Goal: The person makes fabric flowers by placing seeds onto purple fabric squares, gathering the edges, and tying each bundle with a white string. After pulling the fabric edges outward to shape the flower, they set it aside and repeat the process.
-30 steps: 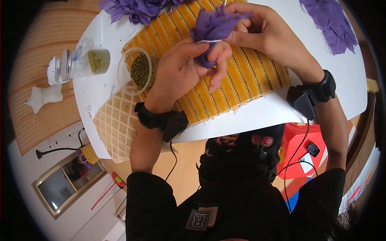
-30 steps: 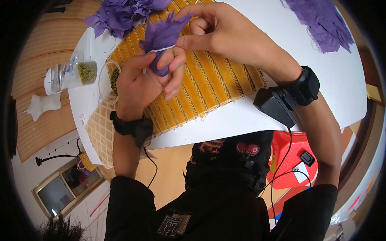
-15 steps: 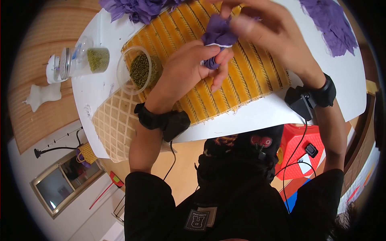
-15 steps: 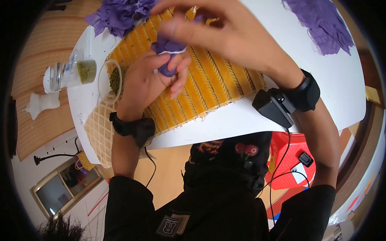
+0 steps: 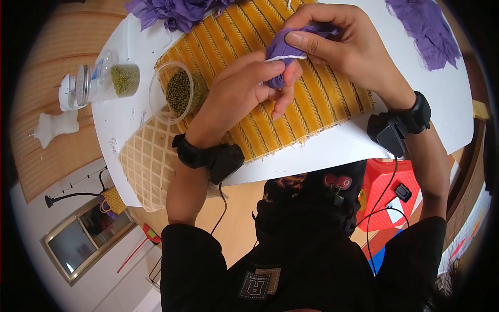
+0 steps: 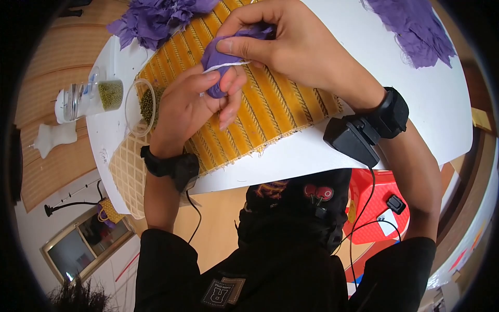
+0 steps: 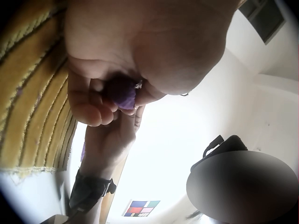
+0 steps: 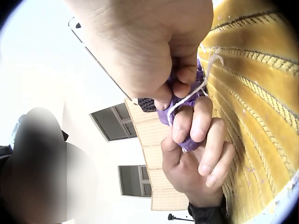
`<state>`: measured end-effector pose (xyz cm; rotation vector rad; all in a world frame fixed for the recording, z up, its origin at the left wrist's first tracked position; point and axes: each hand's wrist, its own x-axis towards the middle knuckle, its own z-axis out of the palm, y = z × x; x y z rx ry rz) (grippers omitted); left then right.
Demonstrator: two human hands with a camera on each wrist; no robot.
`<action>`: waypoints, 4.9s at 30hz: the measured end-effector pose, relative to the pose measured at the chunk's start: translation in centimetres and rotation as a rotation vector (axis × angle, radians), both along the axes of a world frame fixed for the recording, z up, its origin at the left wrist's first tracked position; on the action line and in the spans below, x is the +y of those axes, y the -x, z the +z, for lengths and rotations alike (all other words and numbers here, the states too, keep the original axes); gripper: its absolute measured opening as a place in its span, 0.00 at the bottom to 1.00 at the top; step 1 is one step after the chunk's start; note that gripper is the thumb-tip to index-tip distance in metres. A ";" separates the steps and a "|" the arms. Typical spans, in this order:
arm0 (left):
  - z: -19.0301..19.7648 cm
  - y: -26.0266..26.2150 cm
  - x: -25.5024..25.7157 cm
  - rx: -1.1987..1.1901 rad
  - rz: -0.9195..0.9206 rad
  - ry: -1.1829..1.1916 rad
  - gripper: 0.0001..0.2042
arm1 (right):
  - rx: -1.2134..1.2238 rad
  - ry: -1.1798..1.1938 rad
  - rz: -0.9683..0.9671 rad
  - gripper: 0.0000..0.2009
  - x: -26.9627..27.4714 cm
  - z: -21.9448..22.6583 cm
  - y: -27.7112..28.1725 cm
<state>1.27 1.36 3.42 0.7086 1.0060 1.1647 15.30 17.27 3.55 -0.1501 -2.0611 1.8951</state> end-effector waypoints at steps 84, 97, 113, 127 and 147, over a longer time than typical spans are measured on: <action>-0.3 0.0 0.5 0.098 0.193 -0.091 0.14 | 0.122 -0.630 -0.246 0.07 -0.7 -1.3 -0.2; -1.2 -0.8 1.0 0.382 0.452 -0.154 0.15 | 0.128 -0.491 -0.385 0.05 -1.7 -1.6 0.2; -1.5 -0.8 0.7 0.435 0.463 -0.183 0.15 | -0.162 -0.076 -0.324 0.08 -2.2 -2.1 0.1; -1.1 -1.3 0.7 0.479 0.578 -0.155 0.16 | -0.206 0.106 -0.199 0.07 -1.8 -1.5 0.3; -0.9 -0.8 0.9 0.404 0.639 -0.263 0.17 | -0.310 0.060 -0.115 0.20 -1.5 -1.3 0.3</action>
